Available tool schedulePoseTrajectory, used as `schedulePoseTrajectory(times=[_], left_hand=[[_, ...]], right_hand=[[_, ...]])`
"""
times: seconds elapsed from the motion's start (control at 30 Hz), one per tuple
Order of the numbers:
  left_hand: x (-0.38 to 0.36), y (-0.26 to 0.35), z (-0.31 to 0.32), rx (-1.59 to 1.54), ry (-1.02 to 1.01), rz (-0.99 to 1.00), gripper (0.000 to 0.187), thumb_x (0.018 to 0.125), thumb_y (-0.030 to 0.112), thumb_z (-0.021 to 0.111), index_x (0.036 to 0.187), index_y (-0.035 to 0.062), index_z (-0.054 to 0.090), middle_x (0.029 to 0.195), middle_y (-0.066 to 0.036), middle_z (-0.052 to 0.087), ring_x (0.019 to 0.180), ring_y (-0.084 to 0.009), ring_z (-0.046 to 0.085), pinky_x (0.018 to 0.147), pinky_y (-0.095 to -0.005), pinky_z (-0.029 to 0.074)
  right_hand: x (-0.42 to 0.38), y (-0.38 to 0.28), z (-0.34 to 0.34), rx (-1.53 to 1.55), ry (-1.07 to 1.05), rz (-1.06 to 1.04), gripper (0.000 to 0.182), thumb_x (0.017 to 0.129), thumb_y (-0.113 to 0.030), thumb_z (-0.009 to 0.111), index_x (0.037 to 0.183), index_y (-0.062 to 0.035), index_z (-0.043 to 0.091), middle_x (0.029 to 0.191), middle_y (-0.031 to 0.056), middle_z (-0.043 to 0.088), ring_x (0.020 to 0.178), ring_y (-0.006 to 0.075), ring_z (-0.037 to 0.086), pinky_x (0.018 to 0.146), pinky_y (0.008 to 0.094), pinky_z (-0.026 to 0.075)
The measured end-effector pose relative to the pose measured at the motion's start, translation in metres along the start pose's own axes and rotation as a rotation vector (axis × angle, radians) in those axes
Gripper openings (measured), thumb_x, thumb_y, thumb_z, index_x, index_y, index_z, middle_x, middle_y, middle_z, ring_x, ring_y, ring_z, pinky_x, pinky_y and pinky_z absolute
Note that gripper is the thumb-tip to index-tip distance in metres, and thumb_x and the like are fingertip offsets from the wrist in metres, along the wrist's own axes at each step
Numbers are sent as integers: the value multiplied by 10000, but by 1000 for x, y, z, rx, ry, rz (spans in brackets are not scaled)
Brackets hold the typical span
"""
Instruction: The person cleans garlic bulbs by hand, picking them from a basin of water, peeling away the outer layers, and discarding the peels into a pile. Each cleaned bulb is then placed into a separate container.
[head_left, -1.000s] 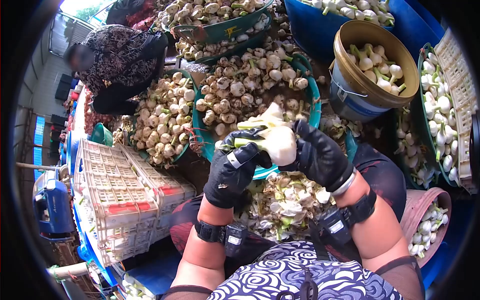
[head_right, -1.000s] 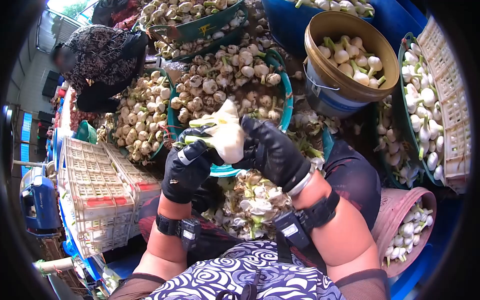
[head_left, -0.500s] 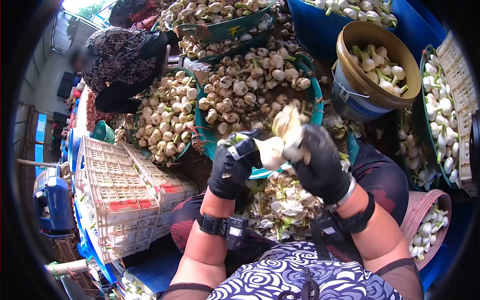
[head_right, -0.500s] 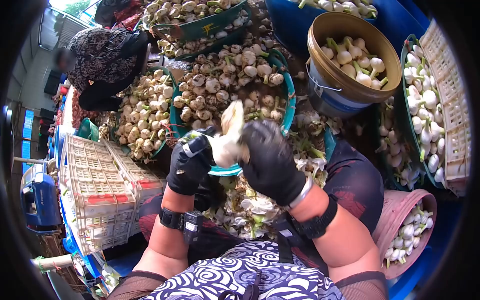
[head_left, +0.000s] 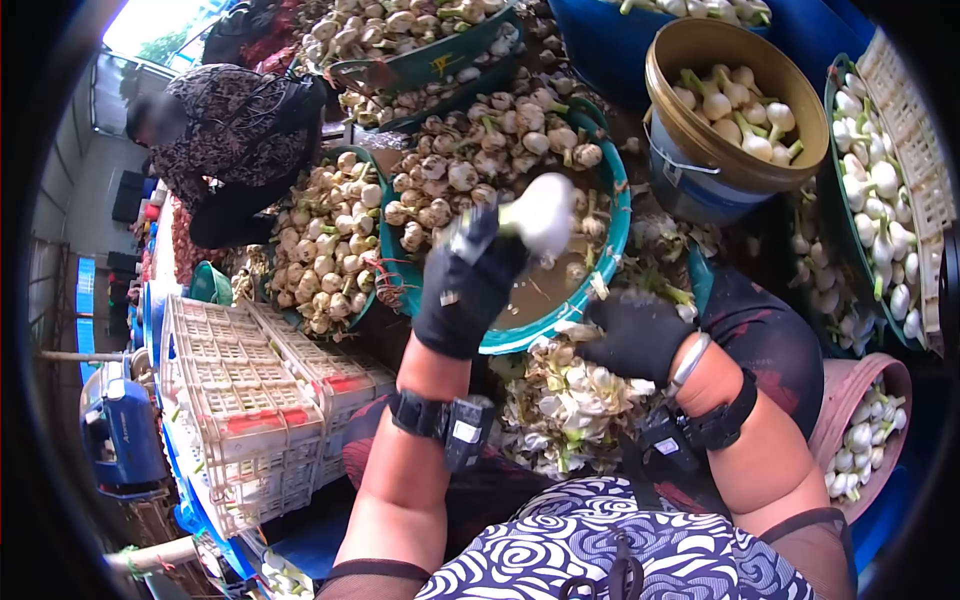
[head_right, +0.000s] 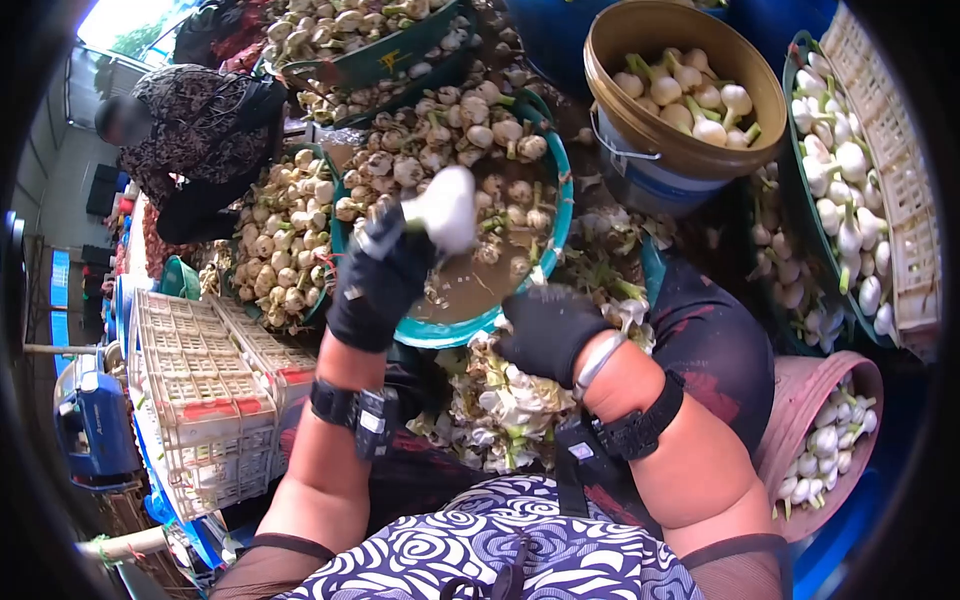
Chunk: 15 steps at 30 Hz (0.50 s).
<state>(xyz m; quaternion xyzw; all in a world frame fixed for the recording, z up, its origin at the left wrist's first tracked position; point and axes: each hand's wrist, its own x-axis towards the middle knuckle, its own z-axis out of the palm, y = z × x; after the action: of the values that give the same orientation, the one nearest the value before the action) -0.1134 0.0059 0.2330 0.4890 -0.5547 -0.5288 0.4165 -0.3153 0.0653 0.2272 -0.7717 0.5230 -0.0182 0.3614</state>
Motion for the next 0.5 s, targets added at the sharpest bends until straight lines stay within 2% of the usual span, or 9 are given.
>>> schedulePoseTrajectory(times=[0.03, 0.07, 0.13, 0.2, 0.23, 0.3, 0.4, 0.47, 0.5], left_hand=[[14, 36, 19, -911, -61, -228, 440, 876, 263, 624, 1235, 36, 509, 1106, -103, 619, 1023, -258, 606, 860, -413, 507], [24, 62, 30, -930, -223, -59, 468, 888, 265, 603, 1280, 43, 474, 1177, -121, 579, 1093, -282, 565, 925, -453, 469], [47, 73, 34, -836, -238, -9, 481, 889, 223, 599, 1301, 22, 453, 1161, -127, 572, 1081, -284, 572, 902, -444, 490], [62, 9, 17, -249, -257, 257, 430, 870, 186, 623, 1246, 13, 504, 1123, -105, 589, 1030, -232, 594, 872, -410, 510], [61, -19, 10, -487, -192, -109, 363, 853, 154, 643, 1179, 21, 556, 1044, -59, 615, 955, -170, 609, 807, -363, 533], [45, -96, 3, -357, -41, -421, 268, 893, 144, 582, 1134, 28, 570, 911, -24, 602, 780, -135, 593, 714, -298, 512], [31, -253, -23, -292, -122, -439, 410, 840, 68, 612, 1232, -4, 514, 912, -58, 632, 723, -107, 612, 669, -285, 536], [52, -296, -19, -648, 203, -923, 412, 825, 138, 641, 1192, -14, 532, 938, -108, 626, 745, -163, 605, 699, -345, 520], [62, -340, -26, -655, 199, -925, 412, 825, 138, 641, 1192, -14, 532, 938, -108, 626, 745, -163, 605, 699, -345, 520]], right_hand=[[4, 4, 0, 30, 96, 8, 340, 759, -306, 626, 980, -47, 622, 912, 197, 635, 872, 363, 616, 774, 449, 483], [7, 8, -1, 55, 197, 17, 368, 751, -301, 659, 1007, -41, 609, 924, 198, 628, 871, 363, 609, 766, 442, 478], [6, 18, -6, 85, 397, -29, 371, 764, -315, 660, 994, -31, 597, 886, 203, 617, 861, 354, 610, 751, 453, 476], [-1, 17, -31, 341, 564, 59, 361, 773, -286, 658, 1001, -15, 589, 909, 205, 613, 863, 345, 604, 740, 441, 472], [-3, 17, -39, 428, 616, 58, 350, 774, -264, 662, 991, 0, 587, 884, 207, 611, 821, 342, 608, 706, 422, 472], [-9, 15, -48, 521, 638, 58, 339, 775, -248, 662, 983, 8, 585, 867, 208, 608, 794, 344, 606, 690, 414, 471], [-14, 13, -52, 668, 625, 59, 311, 776, -211, 666, 962, 23, 580, 820, 208, 595, 721, 349, 594, 654, 397, 469], [-12, 16, -50, 722, 618, 15, 311, 782, -209, 662, 965, 27, 578, 824, 203, 594, 737, 345, 592, 667, 402, 468], [-13, 16, -53, 633, 603, 10, 318, 785, -205, 664, 974, 35, 576, 840, 206, 597, 781, 350, 598, 690, 398, 471]])
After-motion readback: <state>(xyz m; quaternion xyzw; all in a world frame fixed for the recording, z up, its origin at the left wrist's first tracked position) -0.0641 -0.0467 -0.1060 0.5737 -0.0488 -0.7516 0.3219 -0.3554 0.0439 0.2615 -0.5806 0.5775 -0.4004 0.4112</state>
